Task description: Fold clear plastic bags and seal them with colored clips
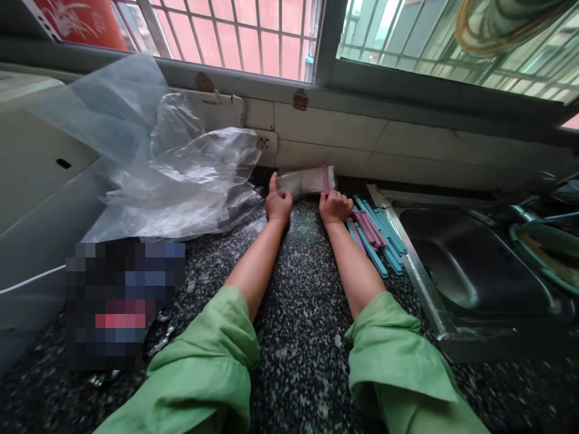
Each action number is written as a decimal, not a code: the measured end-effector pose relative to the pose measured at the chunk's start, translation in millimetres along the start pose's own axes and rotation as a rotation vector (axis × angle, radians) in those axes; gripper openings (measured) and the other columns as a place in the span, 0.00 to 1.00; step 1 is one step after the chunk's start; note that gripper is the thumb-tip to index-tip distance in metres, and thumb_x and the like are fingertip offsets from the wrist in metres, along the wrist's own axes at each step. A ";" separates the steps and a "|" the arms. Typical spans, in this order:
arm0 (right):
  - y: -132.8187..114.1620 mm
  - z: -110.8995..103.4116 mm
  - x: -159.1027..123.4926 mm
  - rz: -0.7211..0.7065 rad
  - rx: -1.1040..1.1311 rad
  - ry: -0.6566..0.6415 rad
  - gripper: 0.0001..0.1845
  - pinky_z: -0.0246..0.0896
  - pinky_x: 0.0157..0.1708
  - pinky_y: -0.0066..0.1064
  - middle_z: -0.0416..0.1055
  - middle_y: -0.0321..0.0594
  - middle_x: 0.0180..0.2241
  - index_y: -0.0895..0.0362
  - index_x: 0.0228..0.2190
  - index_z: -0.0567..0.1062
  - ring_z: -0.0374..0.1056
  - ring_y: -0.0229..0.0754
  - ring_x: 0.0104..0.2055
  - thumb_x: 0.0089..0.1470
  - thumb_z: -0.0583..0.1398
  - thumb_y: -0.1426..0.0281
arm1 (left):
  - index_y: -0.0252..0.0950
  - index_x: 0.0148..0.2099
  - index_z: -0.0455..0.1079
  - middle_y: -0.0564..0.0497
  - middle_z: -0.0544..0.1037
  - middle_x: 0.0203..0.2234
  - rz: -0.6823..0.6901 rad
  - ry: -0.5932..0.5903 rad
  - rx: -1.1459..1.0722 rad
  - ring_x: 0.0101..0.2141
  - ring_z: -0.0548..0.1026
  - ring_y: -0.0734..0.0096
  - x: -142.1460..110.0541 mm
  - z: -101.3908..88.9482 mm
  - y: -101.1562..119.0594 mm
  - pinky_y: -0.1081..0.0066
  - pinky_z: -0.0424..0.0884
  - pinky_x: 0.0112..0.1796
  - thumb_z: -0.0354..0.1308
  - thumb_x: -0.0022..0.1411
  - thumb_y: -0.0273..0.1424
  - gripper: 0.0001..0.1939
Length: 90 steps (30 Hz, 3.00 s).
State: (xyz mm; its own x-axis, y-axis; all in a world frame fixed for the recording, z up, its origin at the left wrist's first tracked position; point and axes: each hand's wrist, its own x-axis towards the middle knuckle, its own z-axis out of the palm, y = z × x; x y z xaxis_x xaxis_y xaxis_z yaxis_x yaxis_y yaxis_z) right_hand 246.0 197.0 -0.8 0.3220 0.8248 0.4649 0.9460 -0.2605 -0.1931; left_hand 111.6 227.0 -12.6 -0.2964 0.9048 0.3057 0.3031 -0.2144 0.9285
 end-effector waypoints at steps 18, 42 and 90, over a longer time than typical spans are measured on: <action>0.0 19.1 25.8 0.047 -0.008 0.047 0.16 0.51 0.36 0.38 0.74 0.55 0.33 0.63 0.34 0.74 0.68 0.50 0.38 0.55 0.51 0.66 | 0.30 0.63 0.45 0.47 0.76 0.32 -0.004 0.038 -0.010 0.34 0.75 0.65 31.9 21.3 -12.7 0.67 0.66 0.43 0.53 0.51 0.23 0.38; -109.9 -15.5 -30.9 -0.497 0.175 -0.022 0.20 0.45 0.36 0.35 0.71 0.47 0.36 0.59 0.37 0.72 0.62 0.47 0.39 0.58 0.50 0.56 | 0.30 0.47 0.66 0.42 0.70 0.38 0.296 0.093 0.511 0.43 0.68 0.61 44.3 -159.4 58.2 0.62 0.61 0.47 0.51 0.57 0.23 0.14; 63.0 -119.8 -149.6 -0.569 0.600 0.009 0.11 0.60 0.30 0.31 0.70 0.39 0.24 0.56 0.28 0.73 0.64 0.39 0.27 0.52 0.52 0.67 | 0.37 0.27 0.67 0.53 0.69 0.26 0.100 -0.094 0.221 0.29 0.68 0.72 -245.1 -271.6 22.6 0.72 0.67 0.32 0.55 0.57 0.34 0.08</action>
State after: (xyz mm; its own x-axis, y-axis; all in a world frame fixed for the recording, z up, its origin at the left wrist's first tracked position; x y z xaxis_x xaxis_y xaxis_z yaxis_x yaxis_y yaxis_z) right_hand 261.9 -2.9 21.0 -0.1972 0.7446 0.6377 0.7840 0.5103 -0.3534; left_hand -55.0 -99.5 -9.4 -0.1724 0.9155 0.3635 0.5201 -0.2288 0.8229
